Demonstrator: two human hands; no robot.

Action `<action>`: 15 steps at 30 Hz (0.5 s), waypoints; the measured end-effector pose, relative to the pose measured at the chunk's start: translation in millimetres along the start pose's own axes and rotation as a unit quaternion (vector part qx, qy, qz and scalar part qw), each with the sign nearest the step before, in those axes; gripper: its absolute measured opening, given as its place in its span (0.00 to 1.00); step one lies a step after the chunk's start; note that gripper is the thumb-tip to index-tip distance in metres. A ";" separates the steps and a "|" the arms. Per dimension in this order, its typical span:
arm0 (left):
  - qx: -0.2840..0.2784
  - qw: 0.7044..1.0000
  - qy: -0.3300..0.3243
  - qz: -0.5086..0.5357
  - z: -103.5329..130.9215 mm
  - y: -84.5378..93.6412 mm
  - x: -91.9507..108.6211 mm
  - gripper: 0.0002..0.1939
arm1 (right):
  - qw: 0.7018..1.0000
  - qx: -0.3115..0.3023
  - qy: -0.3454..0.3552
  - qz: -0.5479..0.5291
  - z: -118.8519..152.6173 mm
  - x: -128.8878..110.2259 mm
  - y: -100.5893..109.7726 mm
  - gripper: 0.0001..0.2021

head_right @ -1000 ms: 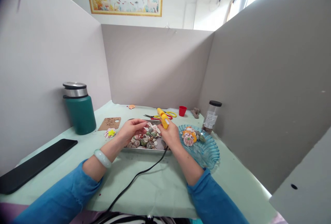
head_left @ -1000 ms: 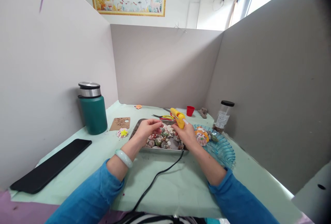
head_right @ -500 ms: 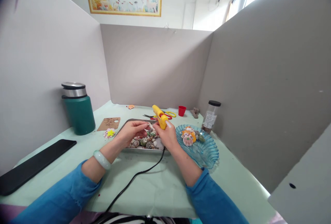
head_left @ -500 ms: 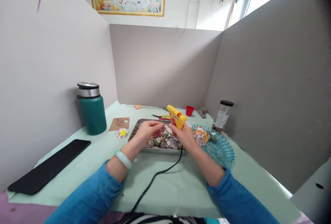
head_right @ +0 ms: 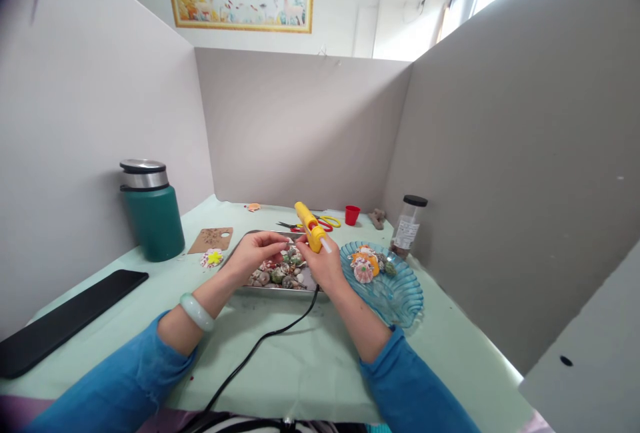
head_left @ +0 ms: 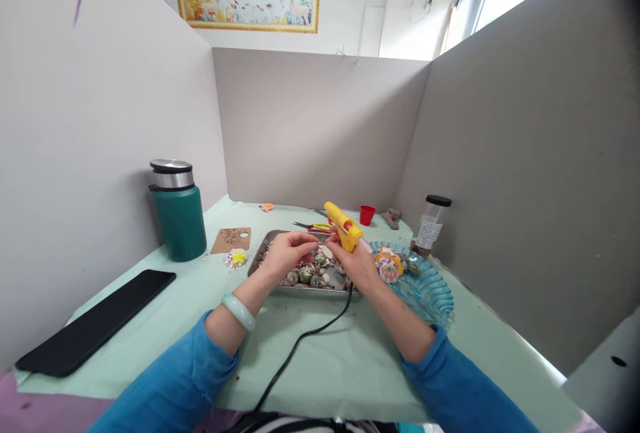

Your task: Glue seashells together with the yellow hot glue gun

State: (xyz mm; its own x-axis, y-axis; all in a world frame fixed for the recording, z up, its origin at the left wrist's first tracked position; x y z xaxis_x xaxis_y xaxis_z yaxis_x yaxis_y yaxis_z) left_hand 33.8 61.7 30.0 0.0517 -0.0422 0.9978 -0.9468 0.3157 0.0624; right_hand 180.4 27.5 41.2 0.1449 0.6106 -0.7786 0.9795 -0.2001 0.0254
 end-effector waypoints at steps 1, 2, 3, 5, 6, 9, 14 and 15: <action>0.009 1.000 -0.016 -0.025 -0.6 0.9 1.5 0.12 | 1.000 -0.001 0.000 0.001 0.0 -0.6 0.1 0.15; 0.018 0.998 -0.037 -0.053 -0.7 1.7 3.7 0.12 | 1.000 0.000 0.001 0.001 -0.1 -1.1 0.3 0.14; 0.028 0.994 -0.061 -0.081 -0.3 2.3 6.5 0.12 | 1.000 0.000 0.002 -0.002 -0.3 -1.6 0.4 0.14; 0.046 0.984 -0.109 -0.130 2.5 2.5 12.9 0.12 | 1.000 0.005 0.002 -0.016 -0.7 -2.5 1.0 0.15; 0.054 0.979 -0.127 -0.148 4.6 2.5 15.9 0.12 | 1.000 0.009 0.001 -0.023 -0.8 -3.0 1.6 0.16; 0.082 0.971 -0.146 -0.170 9.7 6.3 21.9 0.13 | 0.999 0.024 -0.004 -0.032 -0.8 -5.2 3.5 0.16; 0.129 0.966 -0.136 -0.176 12.8 16.4 25.9 0.17 | 0.998 0.029 0.000 -0.049 -0.3 -8.9 3.0 0.16; 0.122 0.968 -0.132 -0.176 12.1 15.5 25.2 0.16 | 0.998 0.025 0.007 -0.055 -0.5 -9.6 2.3 0.16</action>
State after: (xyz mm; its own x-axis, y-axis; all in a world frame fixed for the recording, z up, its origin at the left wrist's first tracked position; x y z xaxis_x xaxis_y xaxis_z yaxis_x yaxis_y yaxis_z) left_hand 16.6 54.0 55.9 0.3330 -0.3575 0.8725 -0.9335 0.0055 0.3585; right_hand 181.3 21.6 49.1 0.0381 0.6412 -0.7664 0.9815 -0.1680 -0.0918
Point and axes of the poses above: each hand's wrist, its own z-axis away from the middle knuckle, its own y-axis out of the back of the hand, x = y × z, the point moved 9 cm from there along -z, towards the middle knuckle, and after that the axes turned 12 degrees about y, right-handed, at the moved point
